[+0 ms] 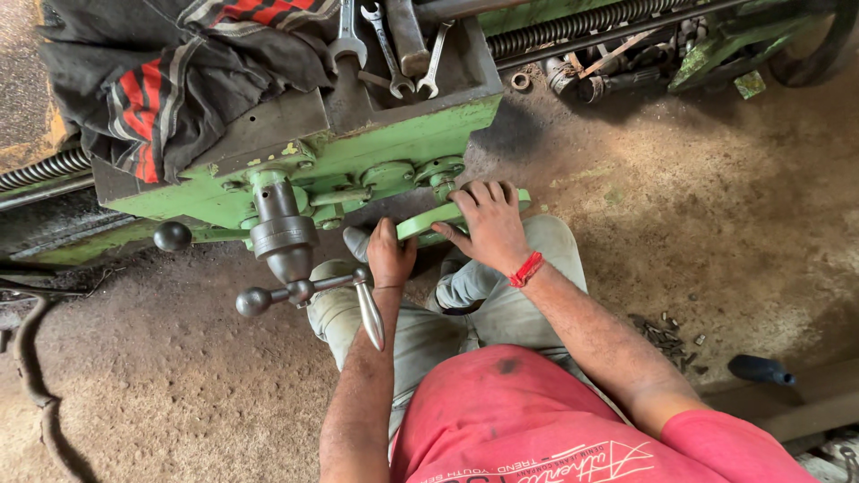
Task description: The person sits on the floor and turns a green handwheel on a lathe machine to adjust its settings. The camera remains focused on the hands and the machine controls throughout the clip.
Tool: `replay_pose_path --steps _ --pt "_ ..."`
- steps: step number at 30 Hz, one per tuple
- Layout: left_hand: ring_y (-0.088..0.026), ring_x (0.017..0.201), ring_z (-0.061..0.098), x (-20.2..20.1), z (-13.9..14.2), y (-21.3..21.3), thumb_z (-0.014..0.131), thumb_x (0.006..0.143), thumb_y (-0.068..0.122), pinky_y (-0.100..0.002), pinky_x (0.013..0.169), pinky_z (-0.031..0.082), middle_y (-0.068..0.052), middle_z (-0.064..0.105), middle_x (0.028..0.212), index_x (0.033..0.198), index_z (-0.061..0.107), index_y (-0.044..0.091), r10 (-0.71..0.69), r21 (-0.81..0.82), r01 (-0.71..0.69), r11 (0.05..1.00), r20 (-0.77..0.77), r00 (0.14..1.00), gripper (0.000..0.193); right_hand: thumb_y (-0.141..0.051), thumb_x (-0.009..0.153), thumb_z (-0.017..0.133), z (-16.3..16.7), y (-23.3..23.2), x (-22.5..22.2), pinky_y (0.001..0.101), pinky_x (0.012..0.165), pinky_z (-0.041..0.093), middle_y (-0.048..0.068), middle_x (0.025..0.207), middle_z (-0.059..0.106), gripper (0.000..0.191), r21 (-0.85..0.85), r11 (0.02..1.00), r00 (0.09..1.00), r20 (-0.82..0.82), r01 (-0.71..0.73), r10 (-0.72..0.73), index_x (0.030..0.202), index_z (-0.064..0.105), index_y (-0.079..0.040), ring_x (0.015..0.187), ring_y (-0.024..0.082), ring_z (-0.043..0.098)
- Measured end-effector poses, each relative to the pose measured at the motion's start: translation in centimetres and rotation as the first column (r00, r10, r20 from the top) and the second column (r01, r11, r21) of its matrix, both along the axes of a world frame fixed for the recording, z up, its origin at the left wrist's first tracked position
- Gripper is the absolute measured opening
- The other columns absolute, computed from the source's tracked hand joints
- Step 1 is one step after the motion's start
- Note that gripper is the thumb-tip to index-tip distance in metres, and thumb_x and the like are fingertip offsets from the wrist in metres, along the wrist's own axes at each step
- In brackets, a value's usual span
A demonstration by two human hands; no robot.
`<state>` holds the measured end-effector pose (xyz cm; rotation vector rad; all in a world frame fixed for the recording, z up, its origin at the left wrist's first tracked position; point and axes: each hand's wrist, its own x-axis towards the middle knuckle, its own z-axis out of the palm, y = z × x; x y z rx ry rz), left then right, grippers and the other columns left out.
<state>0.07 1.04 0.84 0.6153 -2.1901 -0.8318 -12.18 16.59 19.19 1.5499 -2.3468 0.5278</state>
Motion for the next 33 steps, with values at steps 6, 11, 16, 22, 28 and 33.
replay_pose_path --steps 6,11,16,22,28,33 --pt "-0.05 0.092 0.06 0.1 0.0 0.1 0.078 0.079 0.013 -0.054 0.078 0.05 -0.024 0.061 0.098 0.102 0.053 -0.001 -0.001 0.015 0.001 1.0 0.003 1.0 0.037 -0.055 0.091 0.074 0.1 -0.1 0.1 0.0515 0.1 0.037 0.01 0.113 0.059 0.055 -0.023 1.0 1.0 0.01 -0.01 0.01 0.117 0.065 -0.007 0.108 0.032 0.053" --pt "-0.051 0.092 0.059 0.0 0.2 0.1 0.077 0.077 0.013 -0.054 0.077 0.05 -0.026 0.061 0.101 0.107 0.053 -0.003 0.01 -0.027 -0.011 1.0 -0.049 0.999 0.042 -0.055 0.09 0.074 0.3 -0.2 0.2 0.0508 0.098 0.037 0.01 0.111 0.059 0.056 -0.003 1.0 1.0 0.011 -0.002 0.002 0.117 0.065 -0.007 0.106 0.032 0.053" --pt "-0.051 0.093 0.06 0.1 0.6 0.2 0.078 0.078 0.013 -0.054 0.078 0.05 -0.026 0.062 0.102 0.108 0.054 -0.002 0.015 0.003 -0.015 1.0 -0.032 0.999 0.041 -0.054 0.089 0.074 0.6 -0.4 0.3 0.0508 0.098 0.037 0.01 0.11 0.059 0.056 0.006 1.0 1.0 0.008 -0.003 0.003 0.116 0.066 -0.006 0.106 0.033 0.053" --pt "-0.05 0.093 0.06 0.1 1.1 0.1 0.076 0.079 0.011 -0.053 0.079 0.051 -0.024 0.062 0.098 0.106 0.054 0.0 0.012 0.029 -0.011 1.0 -0.045 0.999 0.037 -0.055 0.089 0.075 0.8 -0.6 0.4 0.051 0.097 0.037 0.01 0.11 0.061 0.054 -0.009 1.0 1.0 0.004 -0.005 0.005 0.113 0.067 -0.007 0.106 0.033 0.054" --pt "-0.049 0.089 0.059 0.1 1.8 -0.1 0.076 0.077 0.013 -0.054 0.076 0.049 -0.023 0.06 0.092 0.098 0.052 0.002 0.02 0.06 -0.018 0.998 -0.039 0.999 0.033 -0.053 0.087 0.075 1.0 -1.1 0.9 0.0508 0.098 0.038 0.009 0.11 0.062 0.05 -0.024 1.0 1.0 -0.028 0.012 -0.013 0.111 0.069 -0.01 0.107 0.032 0.055" --pt "-0.048 0.088 0.059 0.1 2.4 -0.5 0.075 0.077 0.013 -0.054 0.075 0.049 -0.022 0.059 0.091 0.094 0.05 0.003 0.011 0.083 -0.009 0.997 -0.018 1.0 0.031 -0.053 0.087 0.074 1.2 -1.5 1.1 0.0501 0.097 0.038 0.009 0.108 0.062 0.05 -0.001 1.0 0.999 -0.033 0.028 -0.028 0.112 0.07 -0.011 0.105 0.031 0.054"
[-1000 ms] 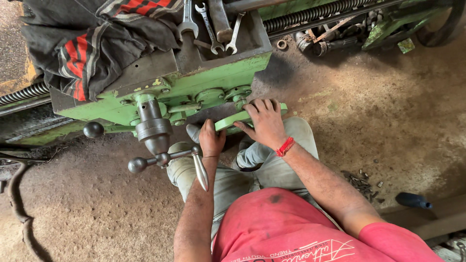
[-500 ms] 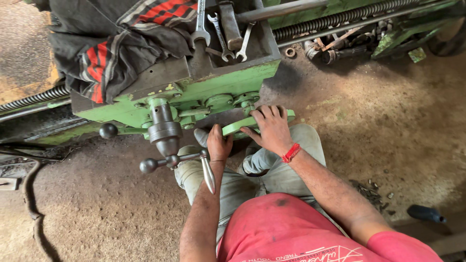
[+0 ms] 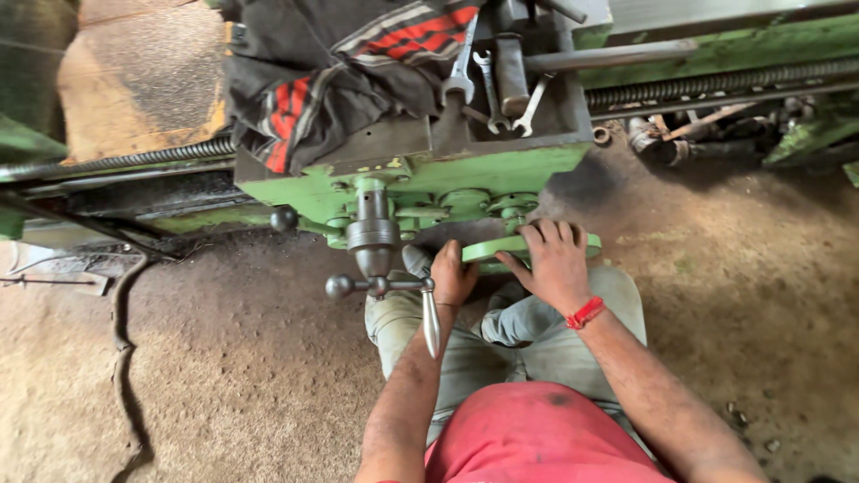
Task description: The person sits on the floor and turns a green handwheel on a lathe machine to adjust its settings. The camera remains focused on the hands and the machine controls throughout the clip.
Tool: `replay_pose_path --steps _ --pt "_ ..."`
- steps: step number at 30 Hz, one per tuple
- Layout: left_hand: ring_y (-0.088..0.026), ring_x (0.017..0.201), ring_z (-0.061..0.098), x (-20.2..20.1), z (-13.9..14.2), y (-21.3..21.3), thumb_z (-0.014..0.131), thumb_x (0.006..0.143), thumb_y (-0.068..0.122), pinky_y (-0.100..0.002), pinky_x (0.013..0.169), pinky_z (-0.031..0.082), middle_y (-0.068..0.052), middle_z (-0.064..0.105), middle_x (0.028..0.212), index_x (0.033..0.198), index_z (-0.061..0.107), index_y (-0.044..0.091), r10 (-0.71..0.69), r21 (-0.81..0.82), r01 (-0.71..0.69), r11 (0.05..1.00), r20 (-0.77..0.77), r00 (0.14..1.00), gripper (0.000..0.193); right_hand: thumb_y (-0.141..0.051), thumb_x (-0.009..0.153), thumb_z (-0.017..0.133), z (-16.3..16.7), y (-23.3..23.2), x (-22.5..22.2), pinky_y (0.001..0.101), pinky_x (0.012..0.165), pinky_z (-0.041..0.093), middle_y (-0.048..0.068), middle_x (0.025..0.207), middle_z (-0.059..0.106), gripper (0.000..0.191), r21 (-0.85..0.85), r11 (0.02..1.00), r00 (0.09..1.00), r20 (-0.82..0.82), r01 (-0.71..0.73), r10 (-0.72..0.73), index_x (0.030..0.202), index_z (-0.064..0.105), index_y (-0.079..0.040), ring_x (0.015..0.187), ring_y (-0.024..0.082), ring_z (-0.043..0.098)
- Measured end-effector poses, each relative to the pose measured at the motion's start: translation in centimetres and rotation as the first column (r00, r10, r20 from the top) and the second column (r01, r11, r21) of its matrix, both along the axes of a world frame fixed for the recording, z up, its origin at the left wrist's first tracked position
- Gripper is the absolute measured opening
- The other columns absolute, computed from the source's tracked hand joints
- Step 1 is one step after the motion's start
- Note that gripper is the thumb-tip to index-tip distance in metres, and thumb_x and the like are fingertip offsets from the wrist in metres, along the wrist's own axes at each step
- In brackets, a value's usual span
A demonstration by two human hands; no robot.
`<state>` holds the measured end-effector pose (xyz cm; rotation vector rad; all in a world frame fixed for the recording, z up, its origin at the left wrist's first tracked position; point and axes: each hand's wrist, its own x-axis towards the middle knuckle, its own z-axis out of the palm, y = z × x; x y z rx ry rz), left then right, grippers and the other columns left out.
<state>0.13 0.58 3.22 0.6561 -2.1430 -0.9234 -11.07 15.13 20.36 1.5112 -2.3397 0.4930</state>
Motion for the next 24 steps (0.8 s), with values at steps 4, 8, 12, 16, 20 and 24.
replay_pose_path --steps 4,8,12,16,20,24 --pt "-0.047 0.088 0.06 0.13 0.24 0.13 0.075 0.077 0.013 -0.053 0.075 0.05 -0.02 0.06 0.091 0.094 0.051 0.004 0.013 -0.004 -0.013 1.0 -0.005 1.0 0.031 -0.054 0.087 0.073 0.08 -0.13 0.06 0.0501 0.097 0.038 0.008 0.109 0.062 0.05 0.025 1.0 1.0 0.007 -0.005 0.005 0.114 0.07 -0.012 0.106 0.03 0.054" --pt "-0.047 0.087 0.06 0.15 0.43 0.09 0.076 0.076 0.014 -0.053 0.074 0.05 -0.02 0.06 0.09 0.094 0.051 0.004 0.018 -0.011 -0.018 1.0 -0.009 1.0 0.032 -0.054 0.087 0.073 0.12 -0.26 0.13 0.0501 0.097 0.037 0.007 0.11 0.062 0.05 0.032 0.999 1.0 -0.002 -0.004 0.004 0.114 0.069 -0.012 0.107 0.03 0.054" --pt "-0.045 0.087 0.06 0.11 0.36 0.06 0.076 0.08 0.015 -0.052 0.073 0.049 -0.019 0.06 0.09 0.094 0.052 0.004 0.019 -0.011 -0.019 1.0 -0.035 0.999 0.029 -0.053 0.087 0.073 0.16 -0.4 0.25 0.05 0.098 0.037 0.007 0.112 0.062 0.05 0.026 1.0 1.0 -0.001 -0.009 0.009 0.115 0.069 -0.012 0.108 0.03 0.054" --pt "-0.045 0.086 0.06 0.06 0.14 -0.03 0.075 0.08 0.015 -0.052 0.072 0.049 -0.019 0.059 0.089 0.093 0.052 0.004 0.025 -0.027 -0.026 0.999 -0.038 0.999 0.029 -0.054 0.087 0.072 0.26 -0.53 0.33 0.0497 0.098 0.037 0.007 0.114 0.062 0.05 0.021 1.0 1.0 -0.006 -0.016 0.016 0.114 0.069 -0.011 0.108 0.03 0.054" --pt "-0.044 0.086 0.059 0.0 -0.01 0.01 0.074 0.079 0.014 -0.051 0.073 0.049 -0.019 0.058 0.089 0.093 0.051 0.003 0.044 -0.051 -0.046 0.998 -0.037 0.998 0.029 -0.054 0.088 0.072 0.42 -0.68 0.51 0.0493 0.098 0.037 0.007 0.112 0.063 0.05 0.019 1.0 1.0 0.0 -0.013 0.013 0.114 0.07 -0.011 0.107 0.029 0.054" --pt "-0.044 0.087 0.059 0.15 -0.07 -0.1 0.073 0.078 0.013 -0.051 0.074 0.049 -0.019 0.058 0.09 0.095 0.052 0.003 0.021 -0.053 -0.025 0.998 -0.064 0.998 0.029 -0.054 0.089 0.071 0.58 -0.75 0.64 0.0492 0.097 0.037 0.007 0.111 0.063 0.05 0.03 0.999 1.0 -0.007 -0.012 0.013 0.116 0.07 -0.012 0.107 0.029 0.054"
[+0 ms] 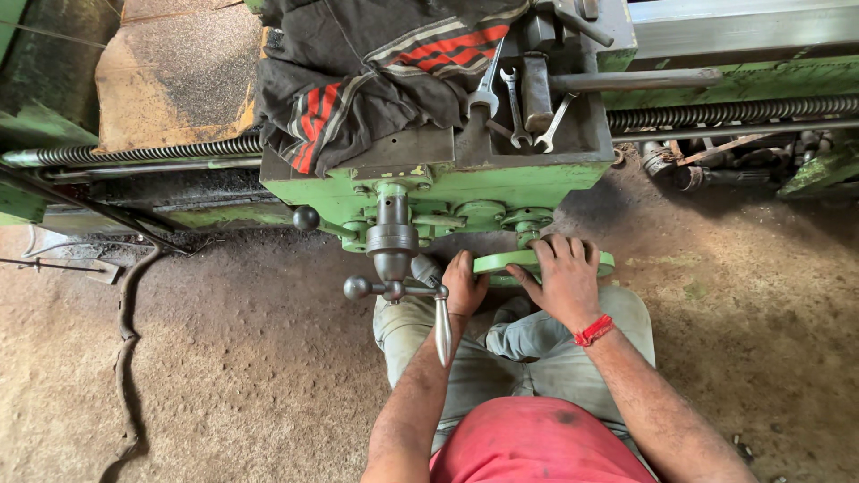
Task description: The person sits on the floor and turns a green handwheel on a lathe machine to adjust its settings. The camera remains focused on the hands and the machine controls throughout the clip.
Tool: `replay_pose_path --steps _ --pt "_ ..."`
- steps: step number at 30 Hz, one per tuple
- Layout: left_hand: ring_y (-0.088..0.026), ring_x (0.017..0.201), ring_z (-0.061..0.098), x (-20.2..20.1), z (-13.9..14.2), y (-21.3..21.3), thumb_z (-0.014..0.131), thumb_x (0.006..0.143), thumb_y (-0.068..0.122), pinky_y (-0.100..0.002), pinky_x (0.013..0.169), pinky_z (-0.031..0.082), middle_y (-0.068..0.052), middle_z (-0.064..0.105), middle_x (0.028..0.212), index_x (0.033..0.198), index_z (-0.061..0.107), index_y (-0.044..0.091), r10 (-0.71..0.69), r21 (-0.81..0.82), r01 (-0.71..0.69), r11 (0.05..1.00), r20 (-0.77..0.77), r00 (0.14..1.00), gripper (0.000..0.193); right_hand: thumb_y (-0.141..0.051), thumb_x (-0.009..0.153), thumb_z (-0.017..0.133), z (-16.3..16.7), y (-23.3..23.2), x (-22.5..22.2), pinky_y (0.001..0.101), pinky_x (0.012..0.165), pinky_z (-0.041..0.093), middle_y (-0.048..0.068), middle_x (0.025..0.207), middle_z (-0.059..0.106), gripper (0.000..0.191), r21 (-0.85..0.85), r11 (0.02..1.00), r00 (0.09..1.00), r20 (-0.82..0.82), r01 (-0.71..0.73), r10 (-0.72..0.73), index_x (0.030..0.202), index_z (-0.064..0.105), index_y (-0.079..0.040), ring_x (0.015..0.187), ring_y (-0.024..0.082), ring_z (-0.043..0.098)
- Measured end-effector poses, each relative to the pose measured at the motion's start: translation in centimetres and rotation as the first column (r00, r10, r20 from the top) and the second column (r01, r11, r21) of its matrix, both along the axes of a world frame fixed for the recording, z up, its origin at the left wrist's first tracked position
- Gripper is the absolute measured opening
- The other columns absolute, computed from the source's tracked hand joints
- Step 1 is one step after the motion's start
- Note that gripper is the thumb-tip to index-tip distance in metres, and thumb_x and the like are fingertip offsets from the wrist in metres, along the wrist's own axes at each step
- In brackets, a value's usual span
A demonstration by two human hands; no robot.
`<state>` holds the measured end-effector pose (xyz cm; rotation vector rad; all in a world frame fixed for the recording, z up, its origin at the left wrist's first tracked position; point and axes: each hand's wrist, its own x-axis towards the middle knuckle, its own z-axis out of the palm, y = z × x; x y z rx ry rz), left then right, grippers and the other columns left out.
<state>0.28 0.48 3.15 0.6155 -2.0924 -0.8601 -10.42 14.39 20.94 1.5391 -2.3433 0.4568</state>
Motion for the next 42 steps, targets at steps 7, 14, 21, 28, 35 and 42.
replay_pose_path --steps 7,14,21,28,35,42 --pt "-0.044 0.088 0.059 0.15 -0.05 0.02 0.074 0.08 0.012 -0.05 0.075 0.049 -0.019 0.058 0.09 0.094 0.052 0.003 0.001 0.026 -0.001 1.0 -0.012 1.0 0.028 -0.054 0.088 0.071 0.08 -0.23 0.21 0.0497 0.098 0.037 0.007 0.112 0.063 0.05 0.008 1.0 1.0 -0.012 0.003 -0.003 0.115 0.07 -0.012 0.108 0.029 0.054" --pt "-0.044 0.087 0.059 0.12 -0.31 -0.09 0.075 0.077 0.014 -0.051 0.076 0.048 -0.019 0.057 0.09 0.092 0.05 0.002 0.028 -0.01 -0.027 1.0 0.014 1.0 0.031 -0.056 0.088 0.071 -0.03 -0.44 0.39 0.0503 0.099 0.036 0.007 0.11 0.063 0.051 0.015 1.0 1.0 -0.025 0.007 -0.007 0.113 0.07 -0.011 0.109 0.029 0.054" --pt "-0.044 0.088 0.059 0.38 -0.34 -0.22 0.074 0.078 0.013 -0.051 0.077 0.048 -0.019 0.058 0.09 0.094 0.052 0.002 0.012 -0.023 -0.013 1.0 -0.007 1.0 0.029 -0.056 0.088 0.07 0.01 -0.52 0.61 0.0507 0.098 0.036 0.008 0.108 0.062 0.051 0.015 1.0 1.0 -0.024 0.006 -0.006 0.112 0.07 -0.011 0.107 0.03 0.054" --pt "-0.044 0.088 0.059 0.33 -0.44 -0.22 0.074 0.078 0.013 -0.051 0.077 0.048 -0.019 0.058 0.09 0.096 0.053 0.003 -0.004 -0.001 0.004 1.0 -0.008 1.0 0.029 -0.056 0.088 0.071 -0.09 -0.66 0.64 0.0512 0.098 0.036 0.009 0.108 0.062 0.051 0.025 1.0 0.999 -0.038 0.004 -0.003 0.113 0.07 -0.011 0.106 0.031 0.054" --pt "-0.045 0.088 0.059 0.33 -0.67 -0.21 0.074 0.079 0.014 -0.051 0.077 0.048 -0.02 0.057 0.09 0.096 0.051 0.002 0.02 -0.011 -0.02 1.0 0.013 1.0 0.031 -0.055 0.088 0.071 -0.16 -0.78 0.69 0.0515 0.099 0.036 0.009 0.108 0.061 0.05 0.024 1.0 0.999 -0.043 0.006 -0.005 0.113 0.07 -0.011 0.106 0.03 0.054" --pt "-0.046 0.088 0.058 0.42 -0.82 -0.18 0.075 0.078 0.013 -0.052 0.077 0.047 -0.02 0.058 0.09 0.096 0.051 0.002 0.02 0.006 -0.02 1.0 0.002 1.0 0.032 -0.056 0.088 0.071 -0.32 -0.89 0.77 0.0518 0.1 0.036 0.009 0.109 0.061 0.051 0.028 1.0 0.998 -0.058 0.005 -0.004 0.112 0.07 -0.01 0.106 0.03 0.053"
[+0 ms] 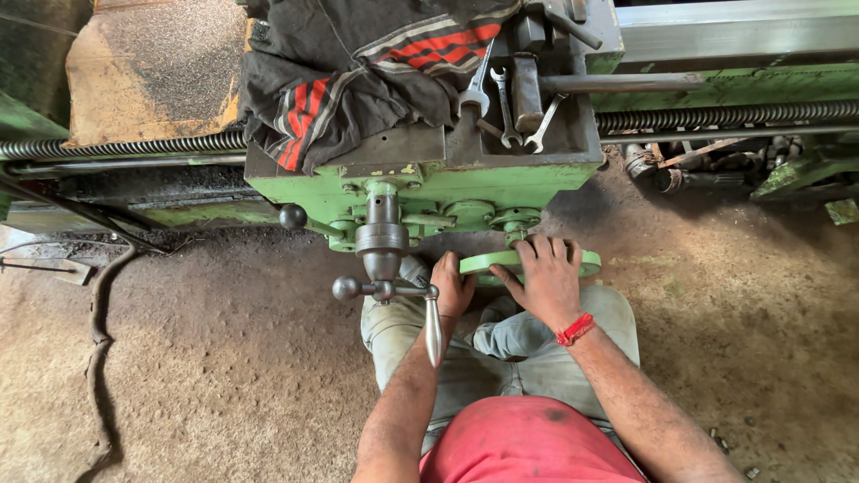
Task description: The person sits on the floor and turns a green handwheel on a lathe machine to adjust its settings. The camera remains focused on the hands and the machine controls throughout the clip.
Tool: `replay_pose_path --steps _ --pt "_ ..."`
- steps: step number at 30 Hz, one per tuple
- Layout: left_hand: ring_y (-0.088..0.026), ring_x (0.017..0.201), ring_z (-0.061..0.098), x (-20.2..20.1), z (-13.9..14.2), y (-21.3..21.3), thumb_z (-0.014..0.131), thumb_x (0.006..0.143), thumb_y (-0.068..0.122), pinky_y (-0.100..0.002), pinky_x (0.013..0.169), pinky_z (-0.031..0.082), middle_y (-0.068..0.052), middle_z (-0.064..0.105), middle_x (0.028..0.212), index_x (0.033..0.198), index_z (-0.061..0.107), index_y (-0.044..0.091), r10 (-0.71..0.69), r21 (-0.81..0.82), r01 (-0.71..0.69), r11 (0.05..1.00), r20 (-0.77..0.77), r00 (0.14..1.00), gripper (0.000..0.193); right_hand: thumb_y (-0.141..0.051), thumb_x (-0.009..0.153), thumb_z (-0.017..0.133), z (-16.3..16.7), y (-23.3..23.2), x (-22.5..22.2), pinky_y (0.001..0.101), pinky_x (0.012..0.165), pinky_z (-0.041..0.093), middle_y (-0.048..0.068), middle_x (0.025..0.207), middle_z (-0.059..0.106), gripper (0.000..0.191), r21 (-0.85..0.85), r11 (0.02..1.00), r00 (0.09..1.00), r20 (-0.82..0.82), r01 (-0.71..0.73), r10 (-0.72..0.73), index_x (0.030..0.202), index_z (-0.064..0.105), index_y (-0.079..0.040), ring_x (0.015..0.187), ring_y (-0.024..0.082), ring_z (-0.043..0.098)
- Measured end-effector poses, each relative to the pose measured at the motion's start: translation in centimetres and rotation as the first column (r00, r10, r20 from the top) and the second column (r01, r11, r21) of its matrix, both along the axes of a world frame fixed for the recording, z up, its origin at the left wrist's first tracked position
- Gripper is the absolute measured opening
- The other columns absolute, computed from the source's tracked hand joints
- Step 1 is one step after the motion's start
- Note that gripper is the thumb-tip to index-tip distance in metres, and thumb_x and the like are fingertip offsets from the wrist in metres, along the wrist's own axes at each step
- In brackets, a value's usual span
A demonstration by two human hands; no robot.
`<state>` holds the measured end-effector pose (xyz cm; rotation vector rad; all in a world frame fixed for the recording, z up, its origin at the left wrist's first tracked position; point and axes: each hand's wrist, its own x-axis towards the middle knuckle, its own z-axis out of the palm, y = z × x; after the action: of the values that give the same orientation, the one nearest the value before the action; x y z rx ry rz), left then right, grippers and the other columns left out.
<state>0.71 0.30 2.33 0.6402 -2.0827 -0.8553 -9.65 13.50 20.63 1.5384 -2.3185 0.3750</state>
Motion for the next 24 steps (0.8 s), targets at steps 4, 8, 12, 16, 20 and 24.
replay_pose_path --steps 4,8,12,16,20,24 --pt "-0.046 0.088 0.059 0.0 -0.1 0.0 0.076 0.077 0.012 -0.052 0.077 0.048 -0.02 0.059 0.09 0.097 0.054 0.003 -0.002 0.029 0.003 1.0 -0.011 1.0 0.031 -0.056 0.088 0.071 0.0 0.0 0.0 0.0523 0.1 0.035 0.009 0.109 0.061 0.052 0.006 1.0 1.0 0.001 0.001 -0.001 0.112 0.07 -0.01 0.106 0.03 0.053" --pt "-0.045 0.089 0.06 0.1 -0.3 0.0 0.074 0.078 0.011 -0.052 0.078 0.048 -0.02 0.06 0.09 0.101 0.055 0.002 -0.006 0.049 0.006 0.999 -0.003 1.0 0.031 -0.057 0.088 0.07 0.0 -0.2 0.1 0.0531 0.101 0.035 0.01 0.109 0.061 0.053 0.021 1.0 1.0 -0.007 0.004 -0.004 0.112 0.07 -0.01 0.106 0.031 0.053" --pt "-0.046 0.089 0.059 0.2 -0.6 0.0 0.074 0.079 0.012 -0.052 0.077 0.048 -0.021 0.06 0.092 0.105 0.056 0.0 -0.002 0.034 0.003 0.999 -0.022 1.0 0.034 -0.057 0.088 0.07 0.0 -0.2 0.2 0.054 0.101 0.035 0.01 0.11 0.062 0.053 0.027 1.0 1.0 -0.003 0.011 -0.01 0.112 0.07 -0.01 0.106 0.031 0.053" --pt "-0.046 0.088 0.059 0.1 -0.8 0.0 0.074 0.08 0.013 -0.052 0.077 0.047 -0.021 0.06 0.091 0.104 0.055 0.001 -0.001 0.03 0.001 1.0 -0.021 1.0 0.033 -0.057 0.089 0.07 0.0 -0.2 0.2 0.0537 0.1 0.035 0.01 0.111 0.062 0.053 0.034 0.999 1.0 0.014 0.009 -0.009 0.112 0.07 -0.009 0.106 0.031 0.053" --pt "-0.046 0.088 0.059 0.2 -1.0 0.1 0.074 0.08 0.012 -0.052 0.077 0.048 -0.021 0.06 0.091 0.103 0.056 0.002 -0.004 0.033 0.005 0.999 -0.019 1.0 0.031 -0.056 0.088 0.07 -0.1 -0.3 0.3 0.0538 0.1 0.035 0.011 0.111 0.061 0.053 0.014 1.0 1.0 0.015 0.005 -0.005 0.112 0.07 -0.009 0.107 0.031 0.053" --pt "-0.045 0.087 0.06 0.0 -1.3 0.0 0.075 0.081 0.014 -0.052 0.076 0.048 -0.021 0.06 0.09 0.103 0.056 0.002 -0.003 0.047 0.005 0.999 -0.031 1.0 0.031 -0.057 0.088 0.071 -0.2 -0.4 0.3 0.0542 0.101 0.035 0.011 0.111 0.061 0.053 0.015 1.0 1.0 0.009 0.003 -0.003 0.112 0.07 -0.009 0.107 0.032 0.053"
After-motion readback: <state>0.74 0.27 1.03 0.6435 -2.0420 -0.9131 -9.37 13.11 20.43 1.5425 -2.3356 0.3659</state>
